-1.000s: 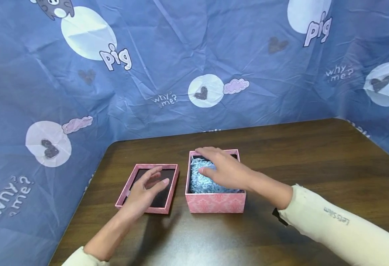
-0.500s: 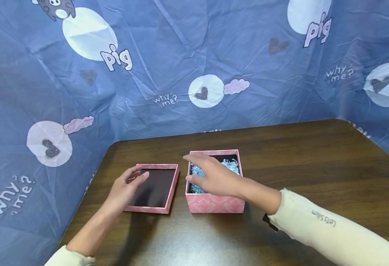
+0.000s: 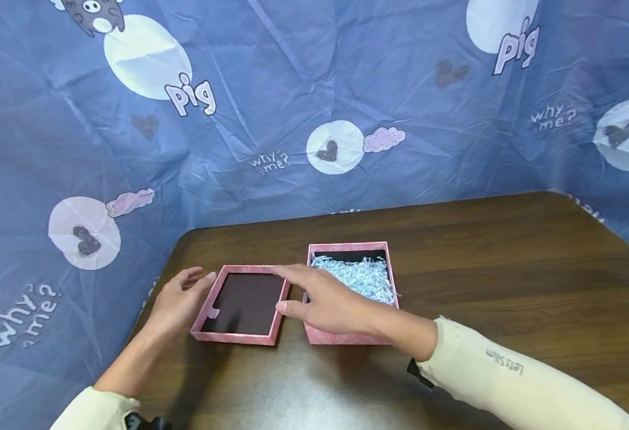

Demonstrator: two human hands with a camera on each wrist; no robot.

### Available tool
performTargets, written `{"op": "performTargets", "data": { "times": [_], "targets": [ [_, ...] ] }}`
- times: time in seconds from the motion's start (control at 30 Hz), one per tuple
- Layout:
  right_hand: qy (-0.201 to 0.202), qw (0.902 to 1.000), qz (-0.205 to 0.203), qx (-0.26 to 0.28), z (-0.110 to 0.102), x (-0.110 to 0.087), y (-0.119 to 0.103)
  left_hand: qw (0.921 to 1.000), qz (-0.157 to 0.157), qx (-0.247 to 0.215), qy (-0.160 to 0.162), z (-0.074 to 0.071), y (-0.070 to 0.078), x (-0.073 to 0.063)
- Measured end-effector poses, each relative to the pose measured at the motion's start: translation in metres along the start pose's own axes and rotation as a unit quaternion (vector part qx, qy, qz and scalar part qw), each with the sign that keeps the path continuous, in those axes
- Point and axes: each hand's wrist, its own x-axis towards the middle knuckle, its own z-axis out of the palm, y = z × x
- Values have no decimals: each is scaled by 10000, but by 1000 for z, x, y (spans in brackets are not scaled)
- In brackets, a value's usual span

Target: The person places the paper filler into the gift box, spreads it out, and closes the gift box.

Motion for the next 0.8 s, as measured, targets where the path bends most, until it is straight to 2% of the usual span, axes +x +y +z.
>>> {"op": "performTargets", "data": {
  "times": [0.2, 0.37, 0.5, 0.63, 0.8],
  "targets": [
    [-145, 9997, 28, 183, 19, 1, -8, 9958, 70, 912, -65, -9, -14, 9],
    [-534, 9969, 570, 101, 40, 2, -16, 9899, -24, 1396, -248, -13, -21, 15],
    [-662, 9911, 1146, 148, 54, 3, -18, 9869, -125, 1538, -467, -13, -24, 17],
    [-638, 9859, 1526, 233, 69, 3, -16, 9857, -179, 1573, -586, -10, -26, 18],
    [-172, 9804, 1884, 554, 87, 5, -8, 9854, -181, 1567, -645, -5, -27, 20]
  ]
}}
